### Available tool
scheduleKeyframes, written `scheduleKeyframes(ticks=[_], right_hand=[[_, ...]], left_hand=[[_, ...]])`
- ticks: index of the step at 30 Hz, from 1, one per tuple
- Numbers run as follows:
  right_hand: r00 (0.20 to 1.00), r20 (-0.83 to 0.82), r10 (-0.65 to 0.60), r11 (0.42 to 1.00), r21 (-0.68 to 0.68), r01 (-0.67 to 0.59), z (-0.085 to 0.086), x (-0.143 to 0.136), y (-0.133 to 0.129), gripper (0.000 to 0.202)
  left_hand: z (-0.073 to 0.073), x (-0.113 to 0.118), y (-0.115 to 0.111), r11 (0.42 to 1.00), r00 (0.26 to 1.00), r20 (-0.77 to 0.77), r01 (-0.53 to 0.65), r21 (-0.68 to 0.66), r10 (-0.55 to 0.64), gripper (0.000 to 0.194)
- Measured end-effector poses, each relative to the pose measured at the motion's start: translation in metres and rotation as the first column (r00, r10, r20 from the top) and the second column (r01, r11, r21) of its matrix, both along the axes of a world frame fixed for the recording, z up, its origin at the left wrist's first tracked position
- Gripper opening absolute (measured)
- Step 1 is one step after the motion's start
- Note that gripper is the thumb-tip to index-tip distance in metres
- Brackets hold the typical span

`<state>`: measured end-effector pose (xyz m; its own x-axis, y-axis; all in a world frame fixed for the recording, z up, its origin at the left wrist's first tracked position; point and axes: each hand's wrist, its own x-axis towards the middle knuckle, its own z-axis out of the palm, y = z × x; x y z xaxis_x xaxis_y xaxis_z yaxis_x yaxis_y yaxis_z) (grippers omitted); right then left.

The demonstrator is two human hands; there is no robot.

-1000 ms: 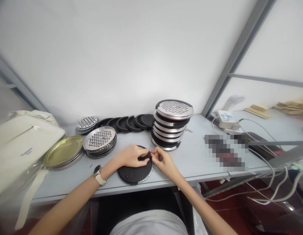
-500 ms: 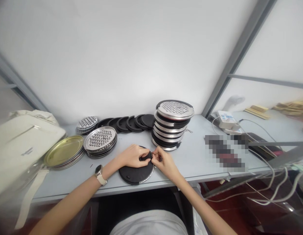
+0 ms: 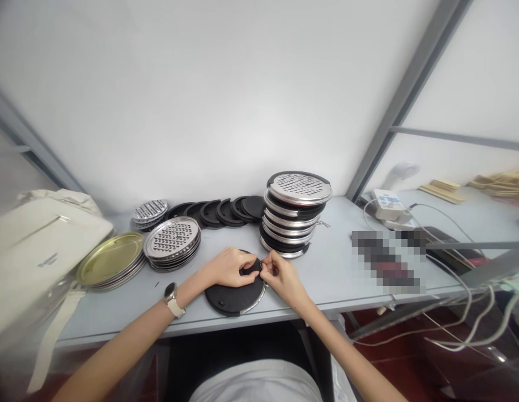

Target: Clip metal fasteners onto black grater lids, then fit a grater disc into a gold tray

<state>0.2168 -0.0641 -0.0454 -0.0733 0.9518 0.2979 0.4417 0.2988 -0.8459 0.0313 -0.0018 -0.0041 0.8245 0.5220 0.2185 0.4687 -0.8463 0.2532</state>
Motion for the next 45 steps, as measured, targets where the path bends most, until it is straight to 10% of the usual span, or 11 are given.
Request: scheduleKeyframes(ticks=[22, 45], right_hand=[[0.993, -0.071, -0.099, 0.995, -0.008, 0.098, 0.000, -0.008, -0.014, 0.010], [0.999, -0.033, 0.030, 1.000, -0.006, -0.030, 0.001, -0.007, -0.012, 0.019]], left_hand=[[-0.004, -0.014, 0.022, 0.979, 0.985, -0.017, -0.166, 0.118, 0.170, 0.016], [0.003, -0.009, -0.003, 0.982, 0.985, -0.053, 0.171, 0.079, -0.167, 0.014]])
